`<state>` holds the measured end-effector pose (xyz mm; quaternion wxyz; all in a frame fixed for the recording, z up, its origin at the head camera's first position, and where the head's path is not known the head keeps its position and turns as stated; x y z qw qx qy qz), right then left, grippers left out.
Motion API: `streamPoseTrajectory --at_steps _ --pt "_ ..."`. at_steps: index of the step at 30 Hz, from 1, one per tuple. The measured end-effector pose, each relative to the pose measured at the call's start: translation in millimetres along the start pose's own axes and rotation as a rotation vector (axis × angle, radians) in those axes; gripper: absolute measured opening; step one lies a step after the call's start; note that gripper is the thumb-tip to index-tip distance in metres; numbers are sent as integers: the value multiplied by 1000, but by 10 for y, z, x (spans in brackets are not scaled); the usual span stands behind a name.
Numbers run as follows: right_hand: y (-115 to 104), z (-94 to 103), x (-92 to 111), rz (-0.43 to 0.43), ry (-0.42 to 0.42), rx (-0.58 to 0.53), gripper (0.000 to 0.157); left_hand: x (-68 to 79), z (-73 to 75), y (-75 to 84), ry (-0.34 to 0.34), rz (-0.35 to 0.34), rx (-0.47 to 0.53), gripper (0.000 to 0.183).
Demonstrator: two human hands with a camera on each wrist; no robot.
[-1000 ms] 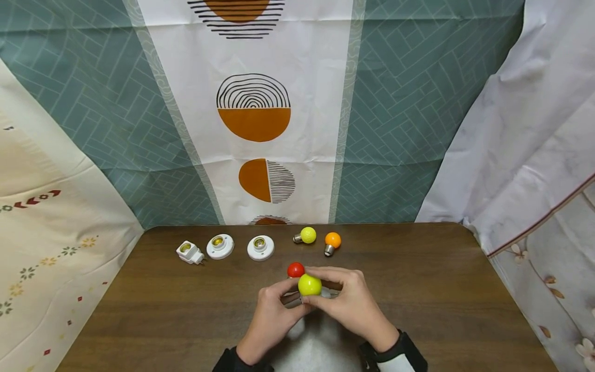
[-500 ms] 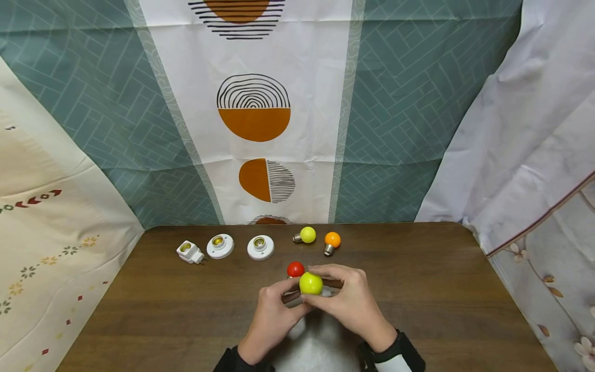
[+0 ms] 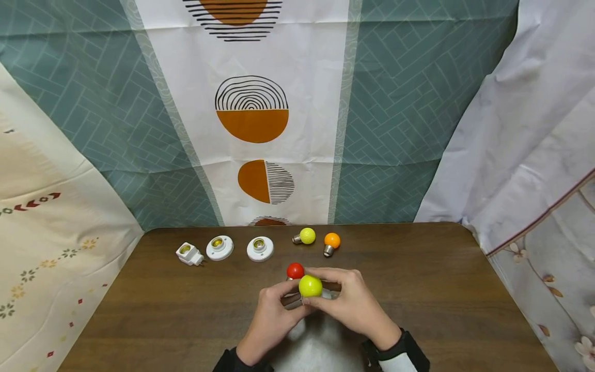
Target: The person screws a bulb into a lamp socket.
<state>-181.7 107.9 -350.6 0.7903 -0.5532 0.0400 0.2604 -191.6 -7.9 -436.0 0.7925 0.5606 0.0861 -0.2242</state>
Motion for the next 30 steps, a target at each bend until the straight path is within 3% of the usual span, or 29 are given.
streamPoseTrajectory --at_steps 14,23,30 --pt "427 17 66 -62 113 -16 44 0 12 -17 12 21 -16 36" --pt "384 32 73 -36 176 42 42 10 29 5 73 -11 -62 33" --pt "369 45 66 -48 211 58 43 1 40 -7 76 24 -72 32"
Point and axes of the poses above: each hand's wrist, its own x-axis away from the middle knuckle, its own z-axis out of the back of the hand, y = z × x, the point moved 10 cm from there along -x, towards the middle knuckle, and after that the axes turned 1 degree about -x, right-handed, at the moved point
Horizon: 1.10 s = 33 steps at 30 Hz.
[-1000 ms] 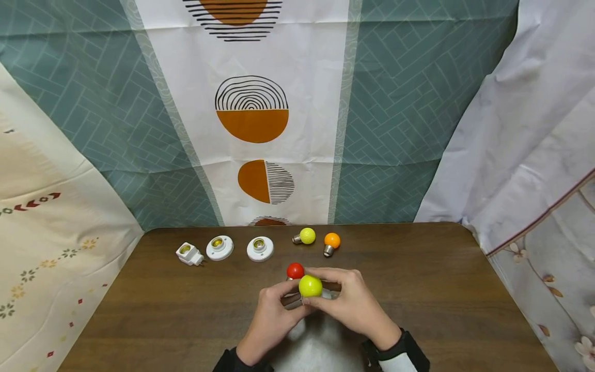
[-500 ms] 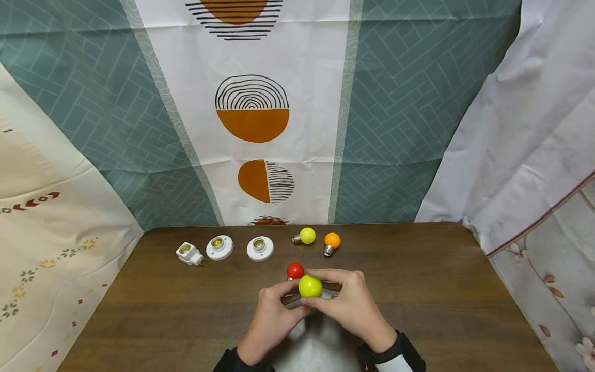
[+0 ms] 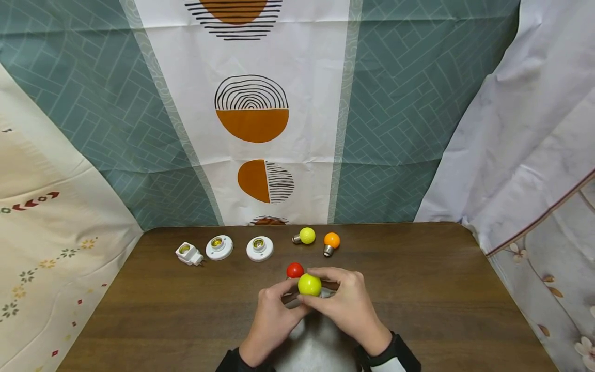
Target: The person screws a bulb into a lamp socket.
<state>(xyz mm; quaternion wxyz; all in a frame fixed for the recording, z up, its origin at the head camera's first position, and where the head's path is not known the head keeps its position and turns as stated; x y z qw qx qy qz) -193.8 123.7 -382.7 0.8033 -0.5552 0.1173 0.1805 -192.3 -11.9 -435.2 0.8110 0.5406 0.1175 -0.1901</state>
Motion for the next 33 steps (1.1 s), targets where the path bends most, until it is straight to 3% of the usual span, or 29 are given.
streamPoseTrajectory --at_steps 5,11,20,33 --pt "-68 14 -18 -51 1 -9 45 -8 -16 -55 -35 77 71 37" --pt "-141 29 -24 -119 -20 -12 45 -19 -22 -64 -46 86 64 39" --pt "-50 8 -27 21 -111 51 59 -21 5 -99 -22 101 86 40" --pt "235 37 -50 -33 -249 139 65 -35 44 -105 -10 123 164 48"
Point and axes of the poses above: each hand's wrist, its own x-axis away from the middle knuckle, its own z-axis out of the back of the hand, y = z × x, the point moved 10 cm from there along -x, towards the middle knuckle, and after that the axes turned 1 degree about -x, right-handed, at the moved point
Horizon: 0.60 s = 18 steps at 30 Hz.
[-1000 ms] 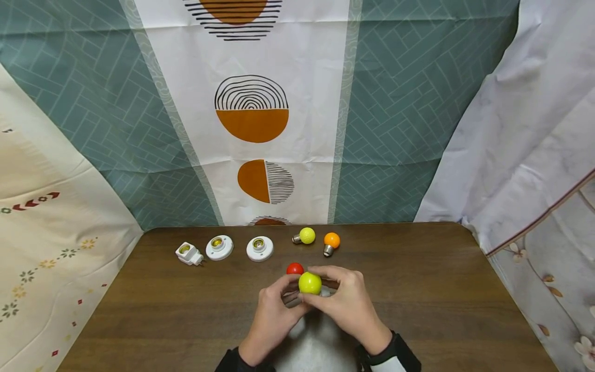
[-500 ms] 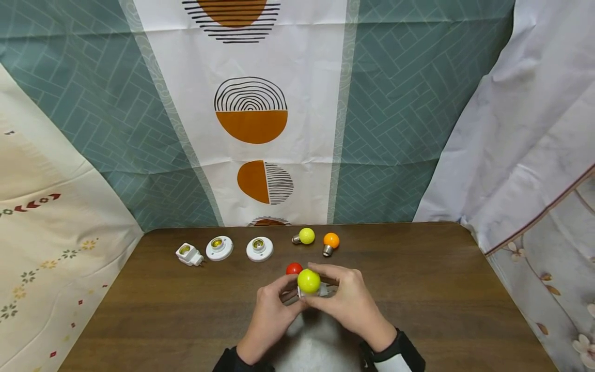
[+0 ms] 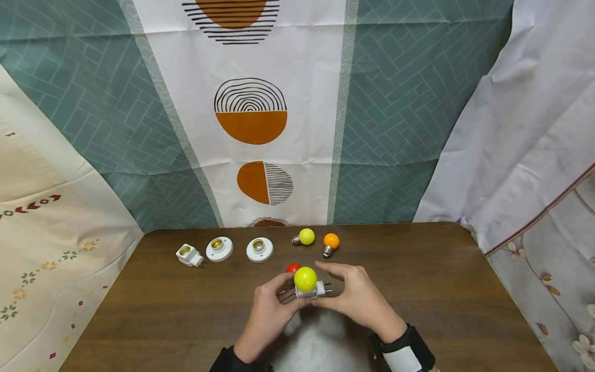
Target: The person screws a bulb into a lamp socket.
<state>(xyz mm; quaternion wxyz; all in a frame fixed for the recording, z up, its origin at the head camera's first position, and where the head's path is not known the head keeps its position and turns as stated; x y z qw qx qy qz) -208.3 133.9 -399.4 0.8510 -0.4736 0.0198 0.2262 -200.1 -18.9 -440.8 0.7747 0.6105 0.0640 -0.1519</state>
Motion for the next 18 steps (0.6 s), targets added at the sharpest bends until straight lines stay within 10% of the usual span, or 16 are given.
streamPoseTrajectory --at_steps 18 --pt "234 -239 -22 -39 -124 -55 54 -23 -33 37 -61 37 12 45"
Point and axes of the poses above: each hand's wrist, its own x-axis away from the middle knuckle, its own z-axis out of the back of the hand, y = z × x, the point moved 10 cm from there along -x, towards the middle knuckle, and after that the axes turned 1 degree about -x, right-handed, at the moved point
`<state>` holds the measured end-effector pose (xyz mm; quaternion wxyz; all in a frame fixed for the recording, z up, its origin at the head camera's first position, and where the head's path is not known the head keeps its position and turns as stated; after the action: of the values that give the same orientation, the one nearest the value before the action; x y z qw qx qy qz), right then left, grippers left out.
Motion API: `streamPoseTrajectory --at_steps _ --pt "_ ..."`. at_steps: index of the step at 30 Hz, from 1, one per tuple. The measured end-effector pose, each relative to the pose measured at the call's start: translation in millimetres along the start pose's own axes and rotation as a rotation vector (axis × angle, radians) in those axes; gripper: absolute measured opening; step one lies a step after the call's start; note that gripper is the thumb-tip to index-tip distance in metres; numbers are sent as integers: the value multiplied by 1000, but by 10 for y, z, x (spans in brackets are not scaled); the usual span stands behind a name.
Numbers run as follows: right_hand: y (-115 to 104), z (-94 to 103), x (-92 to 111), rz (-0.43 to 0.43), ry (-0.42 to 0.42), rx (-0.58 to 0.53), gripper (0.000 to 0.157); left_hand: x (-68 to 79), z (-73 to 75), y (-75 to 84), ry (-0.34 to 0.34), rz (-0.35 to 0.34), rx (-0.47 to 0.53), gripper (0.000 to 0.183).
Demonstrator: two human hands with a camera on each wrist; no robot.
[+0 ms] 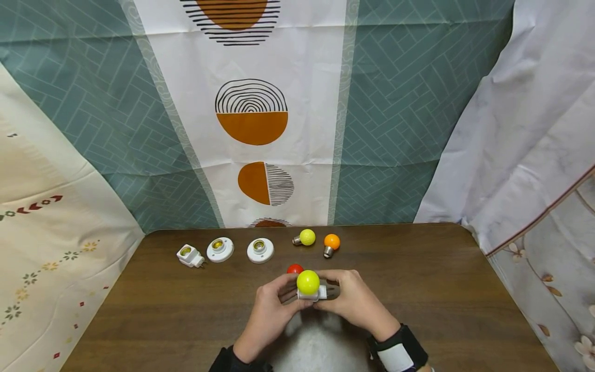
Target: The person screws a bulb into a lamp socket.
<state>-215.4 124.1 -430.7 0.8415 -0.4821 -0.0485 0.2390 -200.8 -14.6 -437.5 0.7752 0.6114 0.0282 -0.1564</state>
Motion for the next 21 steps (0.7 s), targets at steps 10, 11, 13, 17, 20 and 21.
streamPoseTrajectory --at_steps 10,11,13,17,20,21 --pt "-27 -14 8 23 16 12 49 5 -19 -44 -37 -4 7 48" --pt "-33 -13 8 26 19 11 49 7 -18 -43 -40 -4 7 48" --pt "-36 -18 6 27 18 1 49 8 -18 -37 -46 -5 10 48" --pt "-36 -22 5 32 14 4 48 7 -24 -30 -57 -13 9 48" --pt "-32 -22 7 30 12 12 48 8 -32 -32 -65 -18 2 47" --pt "-30 -21 9 29 12 15 48 9 -33 -32 -67 -20 -1 47"
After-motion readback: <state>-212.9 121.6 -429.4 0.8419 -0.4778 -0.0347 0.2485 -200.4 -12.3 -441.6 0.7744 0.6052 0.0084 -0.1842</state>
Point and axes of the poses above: each hand's wrist, its own x-axis away from the middle knuckle, its own z-axis out of the back of the hand, y = z × x, the point moved 10 cm from there along -x, towards the middle knuckle, and after that the axes turned 1 degree about -x, right-handed, at the moved point
